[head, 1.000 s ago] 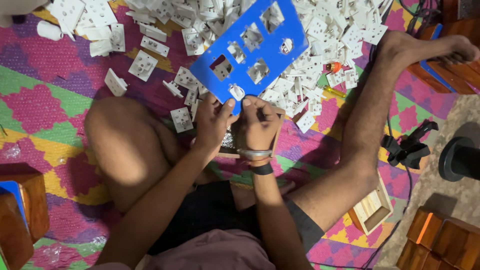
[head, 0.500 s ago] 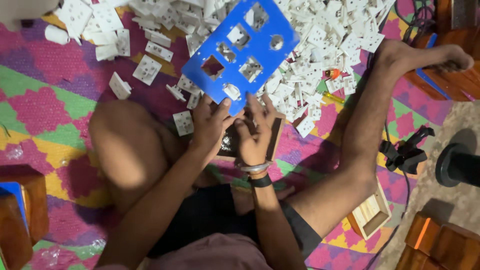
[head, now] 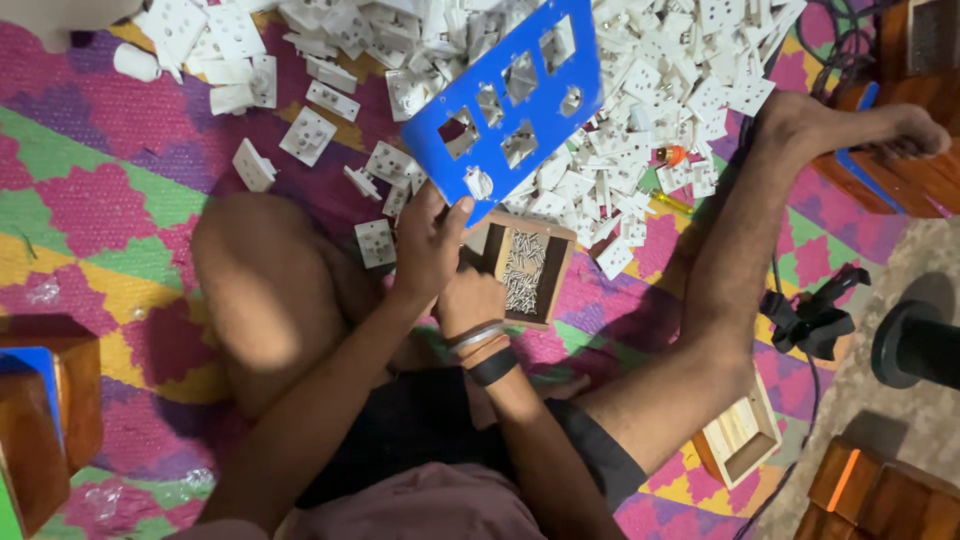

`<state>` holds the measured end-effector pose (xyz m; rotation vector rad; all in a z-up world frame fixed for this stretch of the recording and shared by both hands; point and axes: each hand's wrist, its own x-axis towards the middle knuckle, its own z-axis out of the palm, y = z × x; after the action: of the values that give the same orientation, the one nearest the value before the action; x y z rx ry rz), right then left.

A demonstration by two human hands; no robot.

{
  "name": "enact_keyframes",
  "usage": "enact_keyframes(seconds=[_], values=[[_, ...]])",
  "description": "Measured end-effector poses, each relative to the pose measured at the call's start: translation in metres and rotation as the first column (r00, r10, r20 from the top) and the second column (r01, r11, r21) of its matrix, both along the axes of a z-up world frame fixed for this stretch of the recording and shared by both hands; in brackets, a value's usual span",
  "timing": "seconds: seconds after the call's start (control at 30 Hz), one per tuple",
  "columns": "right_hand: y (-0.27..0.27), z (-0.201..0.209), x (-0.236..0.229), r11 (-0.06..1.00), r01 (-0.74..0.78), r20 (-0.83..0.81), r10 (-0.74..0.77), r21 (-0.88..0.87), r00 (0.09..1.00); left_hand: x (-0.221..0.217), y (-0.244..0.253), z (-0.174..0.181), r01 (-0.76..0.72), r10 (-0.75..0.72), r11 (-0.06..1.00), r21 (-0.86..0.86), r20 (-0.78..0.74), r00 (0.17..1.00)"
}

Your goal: The person sits on the floor and assembles white plastic electrical components onto green and blue plastic boards. They pick up small parts from a wooden box and the surrounding pile, place them into slots on the boards, and press them into place.

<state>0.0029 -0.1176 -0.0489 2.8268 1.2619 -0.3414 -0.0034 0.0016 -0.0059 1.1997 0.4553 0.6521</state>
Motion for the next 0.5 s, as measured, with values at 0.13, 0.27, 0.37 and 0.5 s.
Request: enact_keyframes(seconds=[0.13, 0.27, 0.37, 0.5], values=[[-0.005, 0.013, 0.002, 0.983, 0.077, -0.028, -0.073, 0.168, 0.997, -0.001, 0.001, 0.007, -0.007, 0.017, 0.989, 0.147, -0.068, 0.998], [-0.015, 0.058, 0.006, 0.902, 0.124, -0.136, -0.074, 0.414, 0.988, -0.004, 0.000, 0.008, -0.004, 0.044, 0.966, 0.260, -0.148, 0.988], [-0.016, 0.094, 0.025, 0.530, 0.402, -0.422, -0.089, 0.746, 0.902, 0.002, -0.001, 0.010, 0.093, -0.101, 0.987, -0.134, -0.054, 0.993], [-0.018, 0.115, 0.065, 0.379, 0.576, -0.586, -0.102, 0.724, 0.804, -0.006, -0.013, 0.015, 0.167, -0.169, 0.985, -0.031, -0.049, 0.984]])
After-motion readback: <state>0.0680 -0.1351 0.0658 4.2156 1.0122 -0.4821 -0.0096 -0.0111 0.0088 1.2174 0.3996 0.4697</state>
